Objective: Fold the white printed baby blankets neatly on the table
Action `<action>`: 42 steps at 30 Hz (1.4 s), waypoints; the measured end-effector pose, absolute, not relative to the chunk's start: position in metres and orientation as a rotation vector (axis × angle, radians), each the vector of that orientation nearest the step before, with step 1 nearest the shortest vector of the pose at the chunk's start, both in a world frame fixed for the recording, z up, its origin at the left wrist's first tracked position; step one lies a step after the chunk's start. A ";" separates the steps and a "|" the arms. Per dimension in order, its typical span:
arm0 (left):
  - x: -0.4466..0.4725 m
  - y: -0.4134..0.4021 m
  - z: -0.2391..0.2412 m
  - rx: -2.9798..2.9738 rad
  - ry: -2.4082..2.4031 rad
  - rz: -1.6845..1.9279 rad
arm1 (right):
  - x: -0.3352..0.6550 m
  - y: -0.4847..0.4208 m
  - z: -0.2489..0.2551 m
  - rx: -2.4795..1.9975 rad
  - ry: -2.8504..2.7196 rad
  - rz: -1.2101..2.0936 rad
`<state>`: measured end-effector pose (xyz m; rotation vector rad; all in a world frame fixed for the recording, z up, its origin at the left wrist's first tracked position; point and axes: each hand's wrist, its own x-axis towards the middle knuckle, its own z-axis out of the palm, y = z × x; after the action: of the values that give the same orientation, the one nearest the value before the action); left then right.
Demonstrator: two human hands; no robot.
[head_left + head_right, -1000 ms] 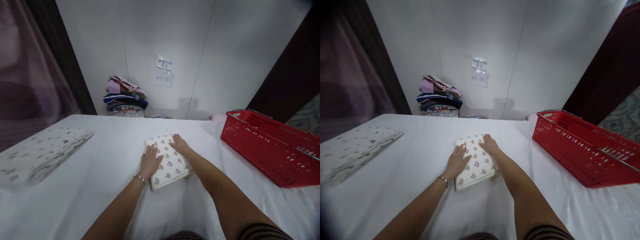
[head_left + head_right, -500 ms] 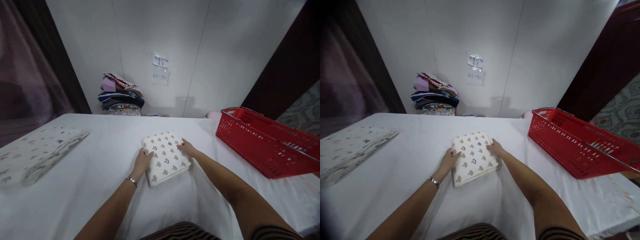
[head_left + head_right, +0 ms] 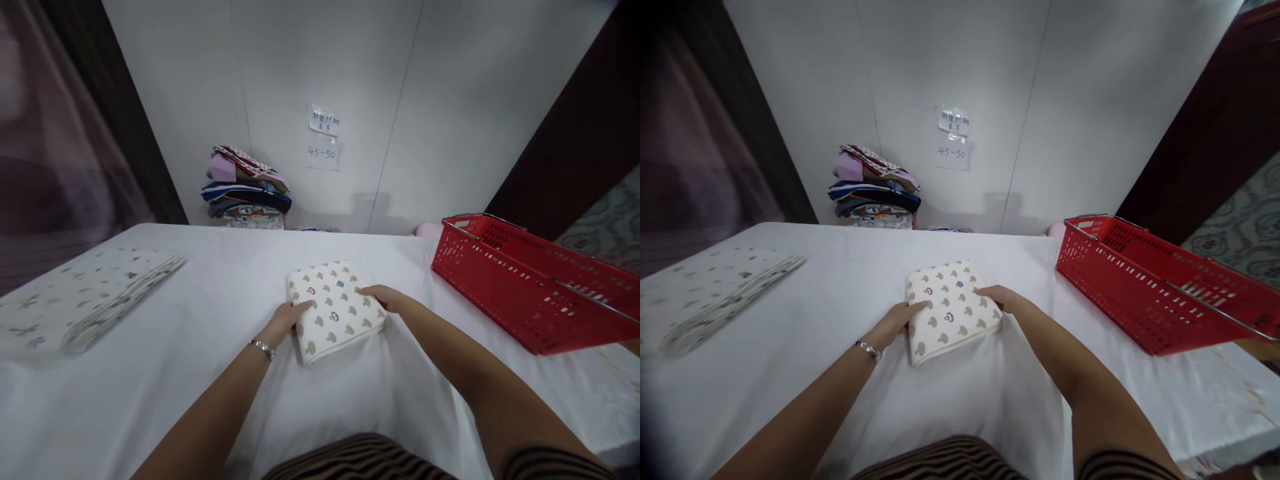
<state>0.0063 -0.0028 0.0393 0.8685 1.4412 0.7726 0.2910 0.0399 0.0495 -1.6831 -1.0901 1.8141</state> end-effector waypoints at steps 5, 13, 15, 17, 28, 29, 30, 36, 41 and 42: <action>0.012 -0.003 0.035 0.850 1.438 0.826 | 0.292 0.037 0.052 -1.667 -1.222 1.723; 0.043 -0.010 0.034 0.949 1.458 0.984 | 0.258 0.025 0.089 -2.024 -2.047 0.590; 0.051 -0.012 0.035 0.981 1.468 1.013 | 0.246 0.012 0.094 -1.976 -2.304 0.258; 0.059 -0.015 0.037 1.033 1.484 1.043 | 0.236 -0.001 0.096 -1.878 -2.471 0.005; 0.083 -0.045 0.049 1.076 1.252 1.173 | 0.227 -0.050 0.102 -1.721 -2.594 -0.137; 0.085 -0.049 0.051 1.033 1.233 1.164 | 0.229 -0.054 0.104 -1.716 -2.578 -0.105; 0.088 -0.053 0.053 0.993 1.208 1.147 | 0.231 -0.058 0.106 -1.713 -2.564 -0.065; 0.104 -0.077 0.074 0.858 1.049 1.061 | 0.246 -0.080 0.122 -1.794 -2.481 0.088; 0.114 -0.090 0.090 0.946 0.935 0.976 | 0.260 -0.093 0.136 -1.883 -2.403 0.044; 0.115 -0.092 0.092 0.973 0.918 0.959 | 0.264 -0.095 0.138 -1.903 -2.382 0.057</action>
<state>0.1155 -0.0921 0.0917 0.9726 0.9179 0.9587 0.2639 -0.0954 0.1382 -1.9026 -2.3822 0.0570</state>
